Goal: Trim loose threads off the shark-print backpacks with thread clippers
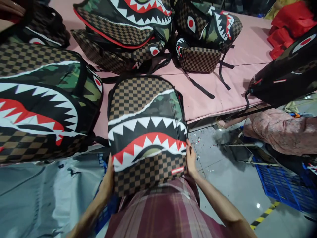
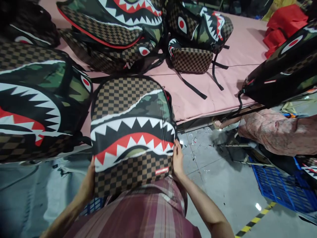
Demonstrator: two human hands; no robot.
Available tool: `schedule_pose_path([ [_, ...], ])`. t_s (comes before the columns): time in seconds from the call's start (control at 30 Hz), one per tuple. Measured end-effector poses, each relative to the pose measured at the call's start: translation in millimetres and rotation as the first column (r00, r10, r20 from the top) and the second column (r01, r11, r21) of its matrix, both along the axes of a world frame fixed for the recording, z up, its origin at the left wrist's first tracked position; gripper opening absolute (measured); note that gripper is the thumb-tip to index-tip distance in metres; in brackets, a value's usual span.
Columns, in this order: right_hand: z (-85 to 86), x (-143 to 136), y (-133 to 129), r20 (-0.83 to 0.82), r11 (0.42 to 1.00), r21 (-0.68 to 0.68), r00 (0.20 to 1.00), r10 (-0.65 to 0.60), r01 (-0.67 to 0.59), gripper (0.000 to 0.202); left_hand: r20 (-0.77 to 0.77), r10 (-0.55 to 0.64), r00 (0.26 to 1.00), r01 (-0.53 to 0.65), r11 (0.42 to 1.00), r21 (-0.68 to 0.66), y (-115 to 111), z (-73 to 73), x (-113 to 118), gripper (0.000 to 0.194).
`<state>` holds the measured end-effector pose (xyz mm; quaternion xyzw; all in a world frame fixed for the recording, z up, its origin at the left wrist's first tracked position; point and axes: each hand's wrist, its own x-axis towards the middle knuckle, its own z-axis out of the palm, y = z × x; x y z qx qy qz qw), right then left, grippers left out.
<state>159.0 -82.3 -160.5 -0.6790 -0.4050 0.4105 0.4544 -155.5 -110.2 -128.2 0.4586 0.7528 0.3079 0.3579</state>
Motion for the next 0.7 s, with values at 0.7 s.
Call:
schedule_pose_path([
  [0.7,74.7,16.9,115.4,0.697,0.789,-0.184,0.488,0.526,-0.587,0.017,-0.496,-0.329,0.804,0.550,0.729,0.407,126.4,52.2,118.8,0.019],
])
